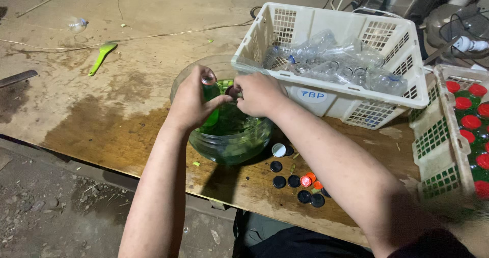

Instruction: The person fills clear plastic bottles with chopped green vegetables and liquid from a large container using a pink funnel. After filling, they screw on red caps and place the bottles into a white crate. The process is repeated for multiple bottles.

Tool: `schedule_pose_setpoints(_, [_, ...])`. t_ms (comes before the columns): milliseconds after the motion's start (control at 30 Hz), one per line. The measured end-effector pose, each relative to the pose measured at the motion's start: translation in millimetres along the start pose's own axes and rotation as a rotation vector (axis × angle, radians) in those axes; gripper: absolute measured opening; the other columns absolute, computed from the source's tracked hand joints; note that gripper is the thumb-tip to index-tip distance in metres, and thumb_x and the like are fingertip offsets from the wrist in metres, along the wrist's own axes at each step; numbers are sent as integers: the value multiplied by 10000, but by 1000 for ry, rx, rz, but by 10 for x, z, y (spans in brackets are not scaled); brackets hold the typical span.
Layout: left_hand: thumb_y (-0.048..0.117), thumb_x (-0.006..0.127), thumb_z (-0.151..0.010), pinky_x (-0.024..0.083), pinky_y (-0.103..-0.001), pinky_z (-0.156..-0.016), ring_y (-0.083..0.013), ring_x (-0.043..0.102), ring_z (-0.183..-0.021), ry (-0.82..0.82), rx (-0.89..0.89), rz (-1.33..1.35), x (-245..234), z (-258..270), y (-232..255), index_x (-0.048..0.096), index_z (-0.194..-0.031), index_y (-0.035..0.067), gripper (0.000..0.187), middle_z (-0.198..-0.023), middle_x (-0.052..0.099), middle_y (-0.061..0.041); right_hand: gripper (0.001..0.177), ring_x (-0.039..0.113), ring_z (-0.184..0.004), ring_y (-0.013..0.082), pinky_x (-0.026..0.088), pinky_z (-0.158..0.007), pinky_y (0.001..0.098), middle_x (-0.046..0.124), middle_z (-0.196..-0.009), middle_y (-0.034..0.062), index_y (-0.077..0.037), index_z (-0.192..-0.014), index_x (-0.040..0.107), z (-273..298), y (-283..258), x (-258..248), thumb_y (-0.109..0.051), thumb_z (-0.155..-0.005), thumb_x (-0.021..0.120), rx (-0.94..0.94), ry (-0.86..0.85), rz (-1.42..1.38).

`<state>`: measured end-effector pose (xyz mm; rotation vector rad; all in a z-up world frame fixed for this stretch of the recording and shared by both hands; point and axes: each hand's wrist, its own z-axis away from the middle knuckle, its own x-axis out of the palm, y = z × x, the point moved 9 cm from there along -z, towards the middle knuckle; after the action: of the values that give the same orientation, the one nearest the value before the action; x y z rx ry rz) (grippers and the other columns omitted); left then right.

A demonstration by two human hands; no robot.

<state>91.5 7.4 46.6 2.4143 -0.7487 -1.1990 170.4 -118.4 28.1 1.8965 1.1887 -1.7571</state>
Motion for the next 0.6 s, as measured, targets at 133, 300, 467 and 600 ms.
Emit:
schedule_pose_setpoints(133, [159, 927, -695, 515, -390, -900, -302, 647, -1016, 12, -15, 64, -37, 21, -44, 490, -1156, 39, 646, -1064, 642, -146, 264, 699, -979, 337, 548, -843, 486, 746, -995, 109, -163, -1032, 729, 8, -5, -23, -258, -786, 741, 9, 2, 6])
schedule_pose_setpoints(300, [42, 803, -737, 510, -366, -951, -287, 645, -1048, 1, 14, 148, -43, 23, -76, 482, -1192, 43, 557, -1078, 621, -149, 264, 706, -930, 337, 552, -812, 481, 746, -945, 106, -148, -1000, 715, 18, -19, -63, -265, -766, 747, -15, 52, -60])
schedule_pose_setpoints(467, [28, 767, -758, 517, -344, -972, -241, 655, -1051, 3, -18, 200, -49, 50, -143, 496, -1169, 33, 492, -1082, 637, -115, 225, 692, -851, 352, 540, -747, 494, 717, -832, 112, -108, -832, 655, 22, 35, -43, -290, -758, 765, -3, 60, -69])
schedule_pose_setpoints(600, [-11, 719, -763, 508, -328, -988, -200, 608, -1050, 4, 7, 326, -69, 48, -101, 489, -1161, 19, 460, -1084, 599, -102, 229, 684, -836, 358, 533, -727, 500, 709, -816, 103, -121, -797, 643, 5, -8, -37, -297, -740, 778, -44, 47, -24])
